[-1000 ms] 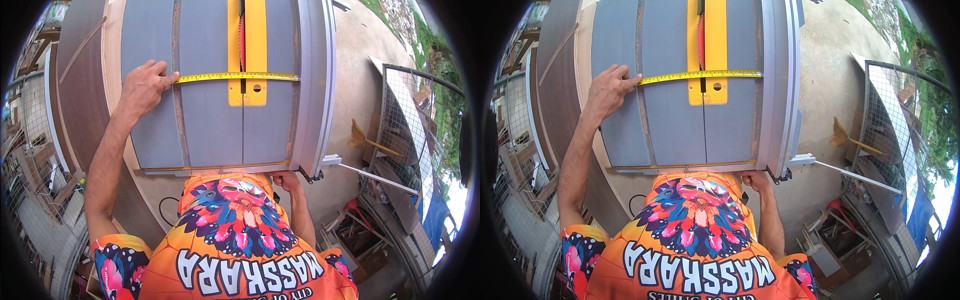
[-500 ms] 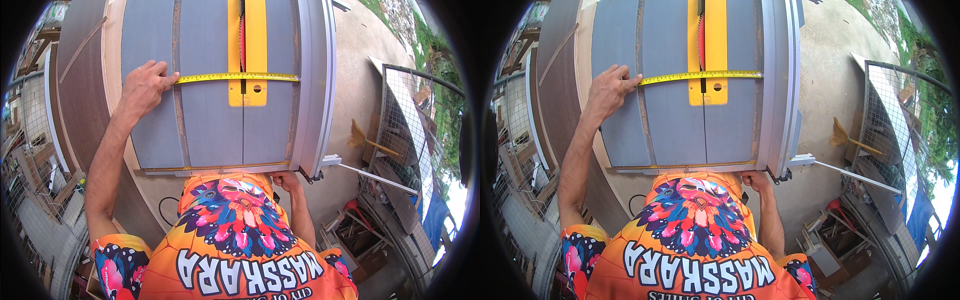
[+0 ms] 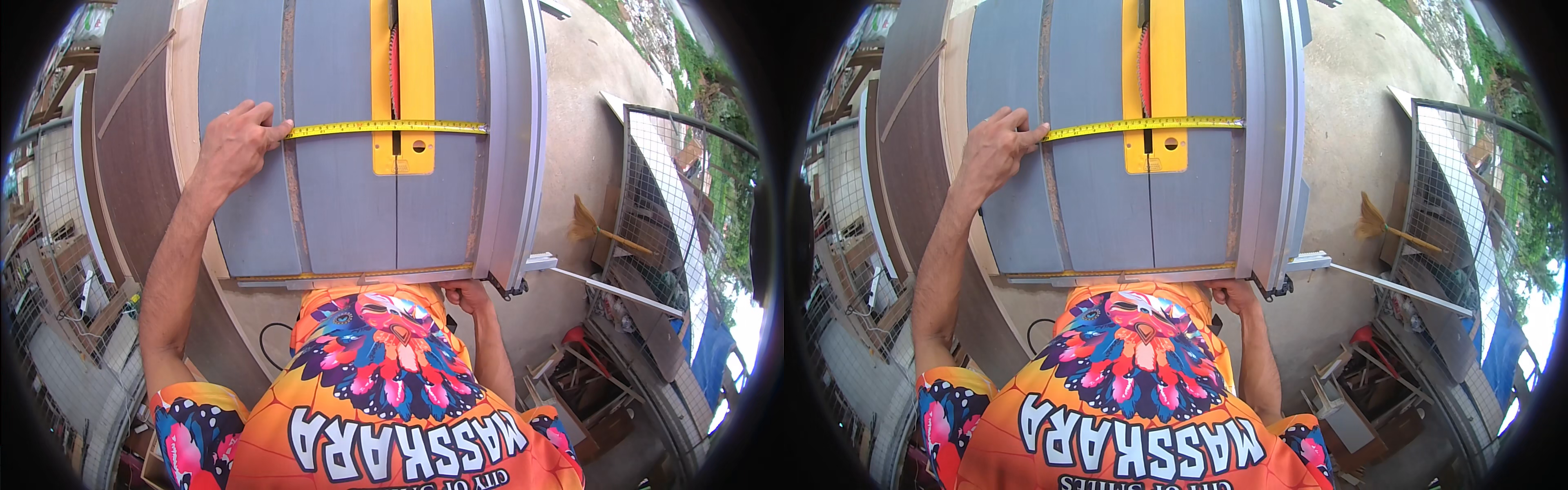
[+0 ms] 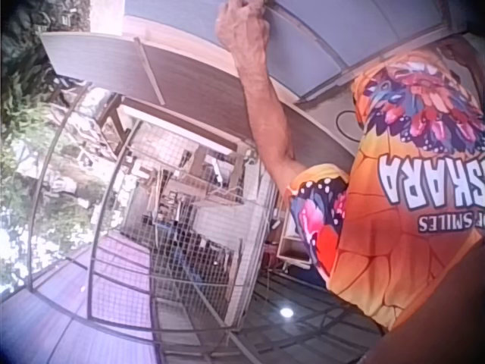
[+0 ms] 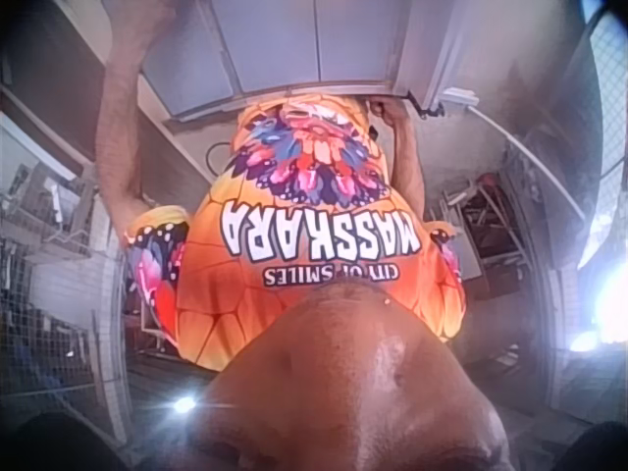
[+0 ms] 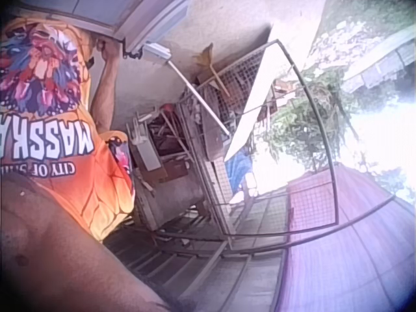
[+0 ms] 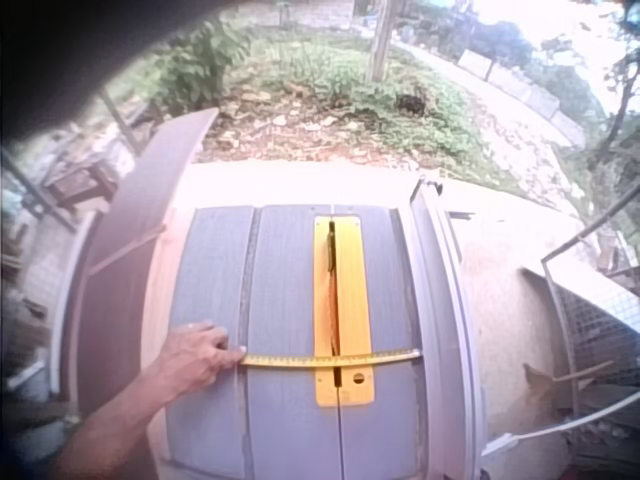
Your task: The person uses a tape measure to take dimensions of wooden cabinet components and a table saw, then places a wooden panel into a wooden frame.
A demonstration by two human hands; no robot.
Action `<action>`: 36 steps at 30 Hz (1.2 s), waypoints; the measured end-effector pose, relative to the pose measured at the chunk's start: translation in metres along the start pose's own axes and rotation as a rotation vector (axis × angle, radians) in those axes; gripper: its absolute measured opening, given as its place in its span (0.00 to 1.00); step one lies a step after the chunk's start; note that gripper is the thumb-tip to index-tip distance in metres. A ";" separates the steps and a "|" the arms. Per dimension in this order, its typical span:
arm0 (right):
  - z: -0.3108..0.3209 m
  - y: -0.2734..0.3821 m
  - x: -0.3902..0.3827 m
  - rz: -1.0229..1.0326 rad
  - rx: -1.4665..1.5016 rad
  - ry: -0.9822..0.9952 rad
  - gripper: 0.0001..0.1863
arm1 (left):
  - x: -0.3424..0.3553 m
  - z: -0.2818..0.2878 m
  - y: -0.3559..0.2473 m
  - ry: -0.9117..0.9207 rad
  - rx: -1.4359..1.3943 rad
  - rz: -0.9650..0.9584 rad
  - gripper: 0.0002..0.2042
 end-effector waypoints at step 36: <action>0.005 -0.006 0.004 0.003 -0.017 0.011 0.10 | -0.003 0.000 0.000 -0.012 -0.034 0.003 0.16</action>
Point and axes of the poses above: each hand's wrist, its own x-axis towards the middle knuckle, its own z-axis out of the back of the hand, y = z × x, the point moved 3 cm from there along x, towards the middle knuckle, and after that the axes turned 7 degrees about -y, right-handed, at the moved point
